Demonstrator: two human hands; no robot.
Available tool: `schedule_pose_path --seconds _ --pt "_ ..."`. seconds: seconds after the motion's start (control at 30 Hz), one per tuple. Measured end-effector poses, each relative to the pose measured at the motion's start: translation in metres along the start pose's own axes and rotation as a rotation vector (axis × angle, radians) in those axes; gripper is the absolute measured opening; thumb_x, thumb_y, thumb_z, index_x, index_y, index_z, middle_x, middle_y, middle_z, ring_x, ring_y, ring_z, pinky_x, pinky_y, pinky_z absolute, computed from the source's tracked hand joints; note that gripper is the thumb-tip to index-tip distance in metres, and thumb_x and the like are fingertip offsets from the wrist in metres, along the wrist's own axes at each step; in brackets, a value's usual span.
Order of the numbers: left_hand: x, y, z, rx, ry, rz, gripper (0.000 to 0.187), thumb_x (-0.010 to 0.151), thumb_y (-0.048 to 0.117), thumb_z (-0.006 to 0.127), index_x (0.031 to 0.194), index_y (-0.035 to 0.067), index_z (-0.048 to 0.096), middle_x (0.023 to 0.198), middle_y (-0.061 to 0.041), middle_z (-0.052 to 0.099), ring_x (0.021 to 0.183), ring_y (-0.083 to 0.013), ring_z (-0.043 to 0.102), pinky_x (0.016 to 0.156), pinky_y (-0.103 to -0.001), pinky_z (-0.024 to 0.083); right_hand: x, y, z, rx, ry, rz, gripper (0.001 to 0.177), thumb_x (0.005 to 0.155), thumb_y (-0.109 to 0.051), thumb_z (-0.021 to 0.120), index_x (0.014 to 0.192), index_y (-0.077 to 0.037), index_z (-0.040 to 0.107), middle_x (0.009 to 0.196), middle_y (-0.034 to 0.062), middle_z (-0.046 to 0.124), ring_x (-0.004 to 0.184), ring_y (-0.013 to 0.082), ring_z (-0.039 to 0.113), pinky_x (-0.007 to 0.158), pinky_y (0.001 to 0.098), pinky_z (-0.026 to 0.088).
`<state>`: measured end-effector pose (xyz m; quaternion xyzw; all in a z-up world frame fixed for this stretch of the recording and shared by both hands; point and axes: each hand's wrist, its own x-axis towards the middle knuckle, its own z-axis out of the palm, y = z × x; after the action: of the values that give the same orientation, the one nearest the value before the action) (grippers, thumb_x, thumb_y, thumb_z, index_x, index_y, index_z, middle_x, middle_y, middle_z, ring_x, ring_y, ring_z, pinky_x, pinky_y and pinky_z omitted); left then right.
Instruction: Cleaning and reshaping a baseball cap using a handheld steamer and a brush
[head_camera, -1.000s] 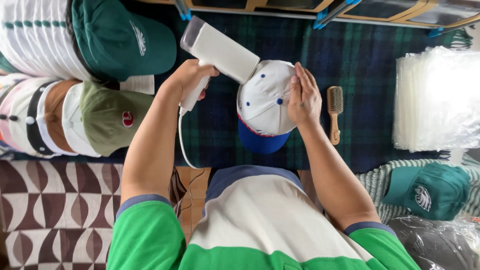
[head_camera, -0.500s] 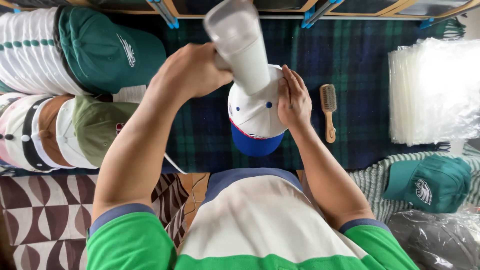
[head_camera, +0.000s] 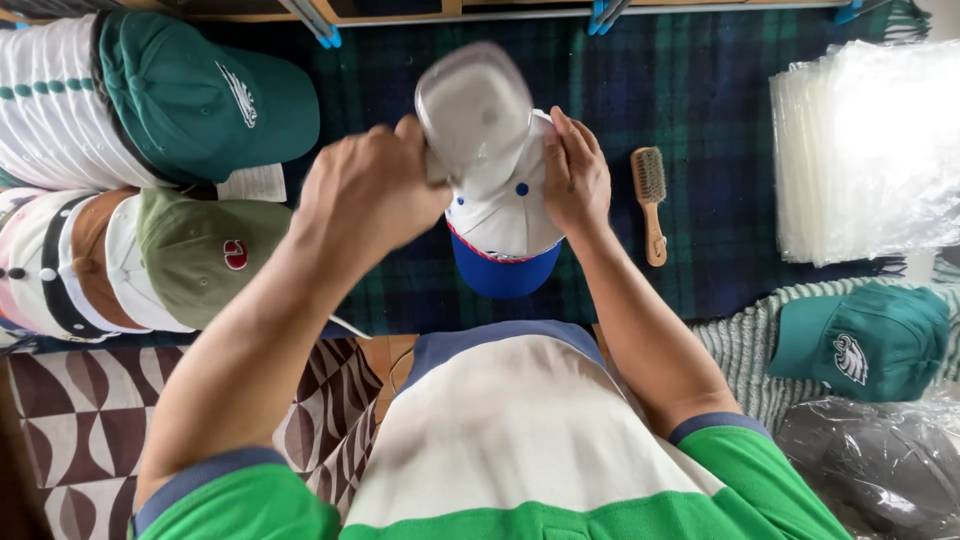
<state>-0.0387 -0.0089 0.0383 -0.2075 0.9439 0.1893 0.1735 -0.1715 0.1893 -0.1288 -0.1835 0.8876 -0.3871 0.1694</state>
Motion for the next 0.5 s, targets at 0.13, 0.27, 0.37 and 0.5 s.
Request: schedule_pose_path --seconds 0.13,0.27,0.37,0.5 --pt "-0.002 0.003 0.022 0.015 0.101 -0.016 0.028 0.091 0.030 0.061 0.098 0.003 0.058 0.075 -0.017 0.064 0.062 -0.0432 0.066 0.049 -0.051 0.051 -0.017 0.001 -0.003 -0.012 -0.016 -0.023 0.052 0.106 -0.046 0.037 0.148 -0.022 0.055 0.152 0.0074 0.053 0.140 0.0286 0.049 0.107 0.0449 0.045" --pt "0.030 0.014 0.027 -0.066 0.123 0.002 0.029 0.090 0.028 0.063 0.106 0.004 0.062 0.082 -0.017 0.071 0.072 -0.0449 0.070 0.057 -0.054 0.056 -0.037 0.011 -0.008 -0.097 -0.098 -0.106 0.068 0.103 -0.051 0.044 0.161 -0.017 0.032 0.166 0.0146 0.031 0.154 0.0325 0.027 0.117 0.0491 0.035" --pt "0.028 0.015 0.026 -0.061 0.122 0.048 0.030 0.089 0.027 0.065 0.106 0.003 0.062 0.083 -0.016 0.072 0.073 -0.0424 0.070 0.061 -0.053 0.057 -0.043 0.017 -0.014 -0.126 -0.134 -0.149 0.075 0.103 -0.057 0.045 0.163 -0.017 0.025 0.169 0.0152 0.026 0.157 0.0322 0.022 0.119 0.0506 0.034" --pt "0.002 0.004 0.028 -0.028 0.080 0.052 0.055 0.087 0.047 0.064 0.117 0.001 0.066 0.087 -0.020 0.072 0.087 -0.0453 0.074 0.078 -0.055 0.058 -0.040 0.032 -0.019 -0.093 -0.102 -0.223 0.075 0.103 -0.053 0.062 0.165 -0.023 0.031 0.165 0.0198 0.032 0.147 0.0484 0.039 0.115 0.0594 0.042"
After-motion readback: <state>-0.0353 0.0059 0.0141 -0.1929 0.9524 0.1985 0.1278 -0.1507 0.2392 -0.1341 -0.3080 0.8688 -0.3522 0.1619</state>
